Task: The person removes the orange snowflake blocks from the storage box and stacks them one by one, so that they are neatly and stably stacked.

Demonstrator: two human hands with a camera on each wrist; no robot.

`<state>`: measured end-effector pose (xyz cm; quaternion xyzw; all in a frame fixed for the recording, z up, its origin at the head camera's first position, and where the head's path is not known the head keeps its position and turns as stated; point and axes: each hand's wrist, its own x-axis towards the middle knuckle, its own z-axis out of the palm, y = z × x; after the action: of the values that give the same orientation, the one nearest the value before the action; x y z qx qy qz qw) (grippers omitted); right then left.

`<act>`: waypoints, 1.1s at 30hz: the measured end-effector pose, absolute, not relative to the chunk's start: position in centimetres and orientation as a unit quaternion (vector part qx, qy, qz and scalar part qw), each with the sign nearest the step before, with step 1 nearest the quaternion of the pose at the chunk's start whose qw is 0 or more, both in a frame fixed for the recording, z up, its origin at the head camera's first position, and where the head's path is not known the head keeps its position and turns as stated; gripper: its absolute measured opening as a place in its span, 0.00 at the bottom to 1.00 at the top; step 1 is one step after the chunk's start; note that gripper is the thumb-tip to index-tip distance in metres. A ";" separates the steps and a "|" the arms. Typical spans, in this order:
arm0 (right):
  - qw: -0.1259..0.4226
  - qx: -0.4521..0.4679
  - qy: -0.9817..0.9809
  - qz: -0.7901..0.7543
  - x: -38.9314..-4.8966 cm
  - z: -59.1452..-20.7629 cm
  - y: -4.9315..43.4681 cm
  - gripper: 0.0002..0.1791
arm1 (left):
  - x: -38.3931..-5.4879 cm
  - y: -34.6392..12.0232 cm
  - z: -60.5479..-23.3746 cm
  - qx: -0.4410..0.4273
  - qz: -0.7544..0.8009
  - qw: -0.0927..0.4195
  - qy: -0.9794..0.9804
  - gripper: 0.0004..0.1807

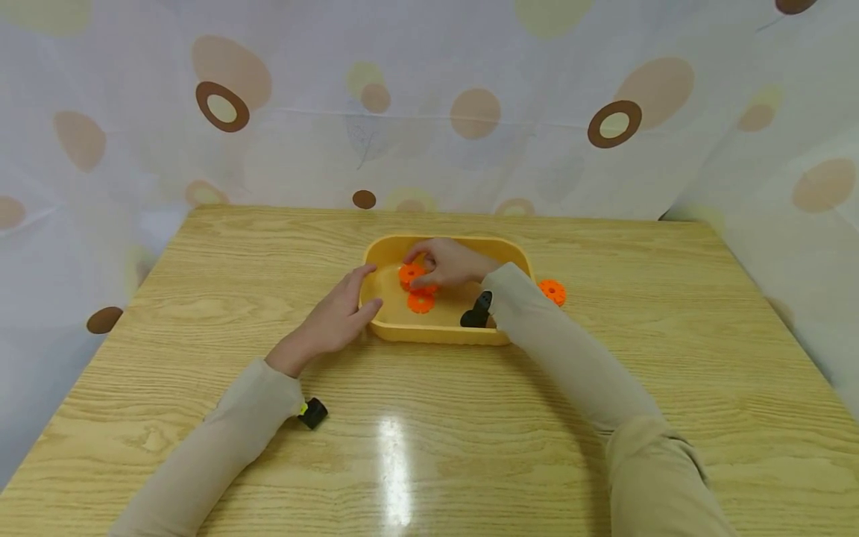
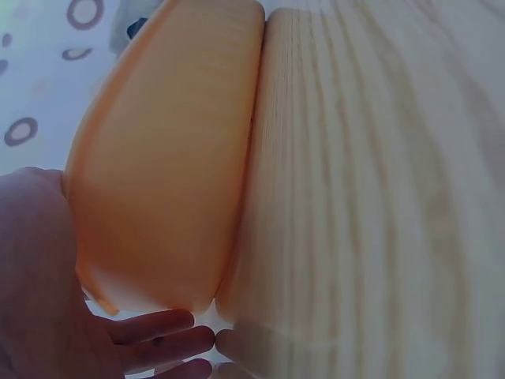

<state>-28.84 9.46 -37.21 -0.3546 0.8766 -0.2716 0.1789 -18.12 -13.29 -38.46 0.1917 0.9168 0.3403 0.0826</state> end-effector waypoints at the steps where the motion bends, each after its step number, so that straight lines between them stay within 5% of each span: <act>1: 0.178 -0.357 0.875 -0.274 -28.8 -37.1 9.5 0.23 | -18.1 -13.3 -38.3 0.190 0.335 0.083 0.919 0.34; 33: 0.106 -0.353 0.854 -0.369 -28.3 -32.7 13.6 0.22 | -17.7 -13.1 -38.1 0.174 0.297 0.075 0.936 0.35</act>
<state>-28.31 13.56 -32.69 -0.3526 0.8535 -0.3686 0.1062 -17.65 -13.09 -38.08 0.1736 0.9359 0.2972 0.0748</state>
